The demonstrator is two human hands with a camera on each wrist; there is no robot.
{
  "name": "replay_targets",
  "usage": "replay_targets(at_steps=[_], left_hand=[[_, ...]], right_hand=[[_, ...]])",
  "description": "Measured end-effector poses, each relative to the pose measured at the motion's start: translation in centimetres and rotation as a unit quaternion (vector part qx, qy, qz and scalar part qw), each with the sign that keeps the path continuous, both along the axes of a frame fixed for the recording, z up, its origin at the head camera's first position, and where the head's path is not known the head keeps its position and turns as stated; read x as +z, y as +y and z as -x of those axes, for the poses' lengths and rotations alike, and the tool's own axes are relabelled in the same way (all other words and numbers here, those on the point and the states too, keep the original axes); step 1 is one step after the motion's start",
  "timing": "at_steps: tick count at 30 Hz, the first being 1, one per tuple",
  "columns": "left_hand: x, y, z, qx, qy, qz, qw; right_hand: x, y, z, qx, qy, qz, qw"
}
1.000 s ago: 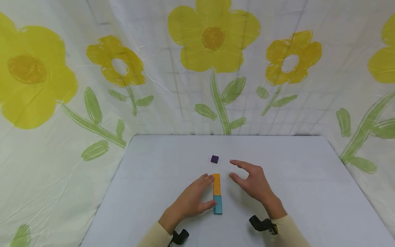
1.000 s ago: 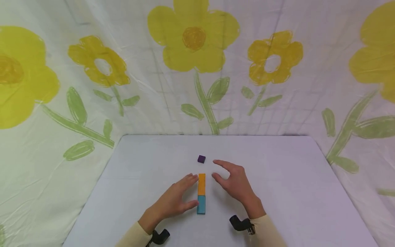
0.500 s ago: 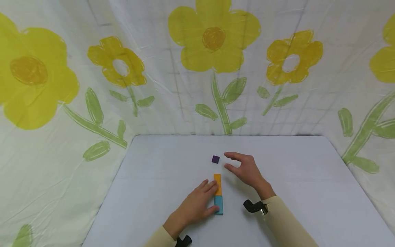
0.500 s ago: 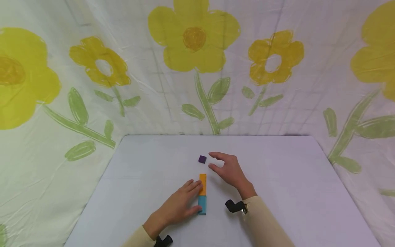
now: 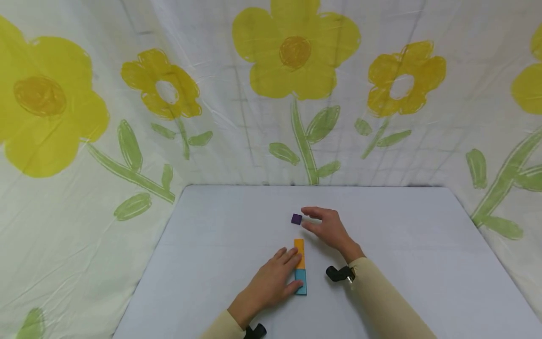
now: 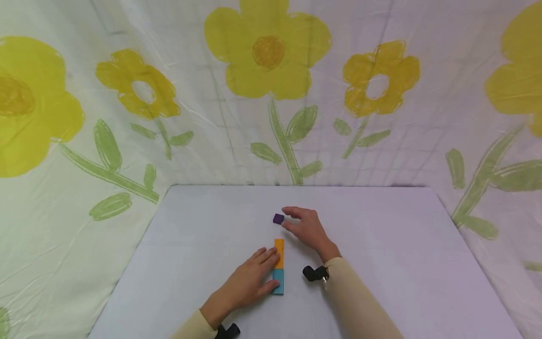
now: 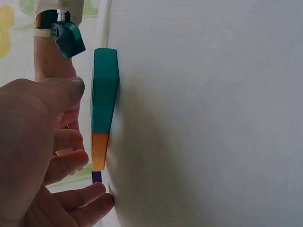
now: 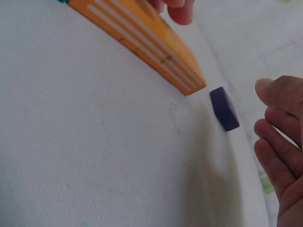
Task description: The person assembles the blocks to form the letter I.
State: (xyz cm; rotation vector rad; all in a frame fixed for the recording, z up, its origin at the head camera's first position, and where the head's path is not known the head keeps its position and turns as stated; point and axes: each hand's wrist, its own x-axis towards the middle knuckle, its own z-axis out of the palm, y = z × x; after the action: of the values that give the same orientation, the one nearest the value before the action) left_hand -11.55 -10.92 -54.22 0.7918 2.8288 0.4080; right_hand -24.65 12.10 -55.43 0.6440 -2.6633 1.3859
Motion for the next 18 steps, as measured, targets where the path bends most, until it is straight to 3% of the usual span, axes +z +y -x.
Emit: replay_targets(at_steps=[7, 18], left_hand=[[-0.2, 0.0, -0.1, -0.006, 0.017, 0.007, 0.9998], [0.0, 0.0, -0.1, -0.010, 0.029, 0.014, 0.9994]], right_hand=[[-1.2, -0.5, 1.0, -0.006, -0.033, 0.002, 0.999], [-1.8, -1.4, 1.6, -0.014, -0.025, -0.008, 1.000]])
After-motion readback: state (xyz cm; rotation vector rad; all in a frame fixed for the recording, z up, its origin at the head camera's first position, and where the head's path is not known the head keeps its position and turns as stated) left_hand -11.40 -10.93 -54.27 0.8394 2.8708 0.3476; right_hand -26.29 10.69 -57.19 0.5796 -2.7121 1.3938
